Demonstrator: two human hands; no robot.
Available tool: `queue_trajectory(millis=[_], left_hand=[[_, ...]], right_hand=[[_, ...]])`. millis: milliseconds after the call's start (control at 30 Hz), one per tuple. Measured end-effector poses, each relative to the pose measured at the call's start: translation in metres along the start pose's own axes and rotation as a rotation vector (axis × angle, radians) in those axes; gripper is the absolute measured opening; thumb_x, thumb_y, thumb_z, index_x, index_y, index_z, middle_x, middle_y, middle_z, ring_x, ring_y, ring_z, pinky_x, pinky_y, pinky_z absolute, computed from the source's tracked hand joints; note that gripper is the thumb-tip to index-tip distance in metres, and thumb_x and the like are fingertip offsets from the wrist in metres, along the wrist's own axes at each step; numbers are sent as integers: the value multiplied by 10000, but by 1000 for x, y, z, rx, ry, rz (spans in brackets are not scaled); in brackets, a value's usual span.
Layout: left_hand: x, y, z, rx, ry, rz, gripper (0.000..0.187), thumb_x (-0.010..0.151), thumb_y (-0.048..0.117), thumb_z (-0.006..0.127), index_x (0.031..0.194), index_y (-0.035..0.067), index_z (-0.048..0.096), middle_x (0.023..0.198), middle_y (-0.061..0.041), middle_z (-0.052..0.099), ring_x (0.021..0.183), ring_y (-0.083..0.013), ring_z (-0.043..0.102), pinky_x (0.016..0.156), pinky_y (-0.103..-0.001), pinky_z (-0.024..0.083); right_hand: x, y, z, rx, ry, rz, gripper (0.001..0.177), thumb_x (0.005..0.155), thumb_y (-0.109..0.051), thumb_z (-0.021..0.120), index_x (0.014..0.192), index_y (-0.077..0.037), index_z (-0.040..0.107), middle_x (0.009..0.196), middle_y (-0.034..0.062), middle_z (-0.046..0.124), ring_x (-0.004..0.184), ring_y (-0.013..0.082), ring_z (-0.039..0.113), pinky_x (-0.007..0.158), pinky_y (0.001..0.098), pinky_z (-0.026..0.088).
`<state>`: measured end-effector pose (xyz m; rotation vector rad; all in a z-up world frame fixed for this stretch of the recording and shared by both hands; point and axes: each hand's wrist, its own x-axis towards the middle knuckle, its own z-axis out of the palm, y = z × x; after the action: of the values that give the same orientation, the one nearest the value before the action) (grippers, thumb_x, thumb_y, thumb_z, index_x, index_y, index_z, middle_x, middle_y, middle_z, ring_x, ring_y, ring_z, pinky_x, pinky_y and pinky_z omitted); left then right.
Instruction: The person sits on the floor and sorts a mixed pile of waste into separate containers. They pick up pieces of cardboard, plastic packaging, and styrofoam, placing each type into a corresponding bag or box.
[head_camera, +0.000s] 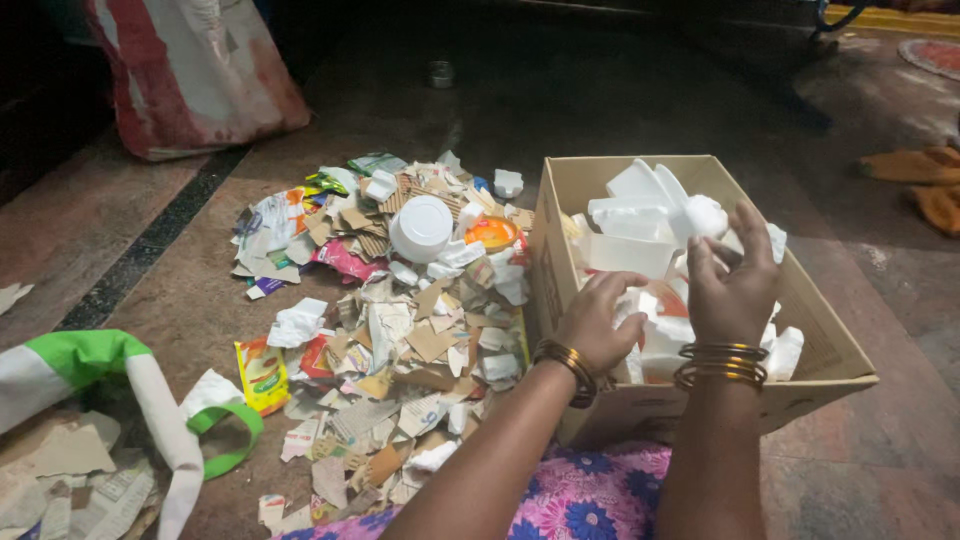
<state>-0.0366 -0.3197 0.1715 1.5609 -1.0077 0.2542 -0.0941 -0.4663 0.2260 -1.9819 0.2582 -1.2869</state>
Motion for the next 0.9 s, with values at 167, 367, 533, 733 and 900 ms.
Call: queue_trajectory(millis=[167, 367, 533, 733, 900], left_hand=[[-24, -15, -33, 5, 7, -83, 350, 879, 136, 675, 1223, 78, 649, 1199, -153, 680, 1148, -314, 672, 1012, -398, 536], [-95, -34, -133, 111, -11, -198, 345, 870, 111, 673, 1214, 88, 654, 1165, -139, 688, 1083, -304, 673, 964, -405, 538], [-165, -48, -236, 299, -46, -333, 316, 876, 124, 678, 1191, 111, 662, 1130, -121, 714, 1047, -274, 702, 921, -401, 554], [-262, -66, -298, 443, -65, -684, 355, 825, 178, 717, 1167, 112, 652, 1136, -123, 733, 1081, -288, 706, 932, -400, 556], [-266, -95, -280, 433, -309, -869, 548, 742, 253, 832, 1216, 104, 602, 1198, -136, 684, 1150, -314, 647, 982, -418, 519]], right_hand=[[-10, -12, 18, 12, 4, -55, 369, 1025, -26, 674, 1388, 9, 624, 1345, 165, 666, 1123, 231, 710, 921, 323, 611], [-51, -50, 80, 88, -280, -47, 189, 997, -34, 677, 1182, -15, 710, 1042, 96, 750, 882, 137, 713, 765, 290, 561], [-127, -75, 141, 45, -664, -242, 218, 858, -29, 702, 1075, -48, 710, 957, 124, 709, 782, 267, 697, 692, 346, 567], [-206, -78, 189, 54, -1083, -358, 352, 818, -72, 717, 1170, -89, 733, 1012, 126, 744, 901, 322, 698, 791, 419, 561], [-246, -65, 204, -30, -1353, -323, 364, 793, -218, 792, 1125, -90, 718, 1085, 121, 718, 976, 307, 702, 836, 414, 561]])
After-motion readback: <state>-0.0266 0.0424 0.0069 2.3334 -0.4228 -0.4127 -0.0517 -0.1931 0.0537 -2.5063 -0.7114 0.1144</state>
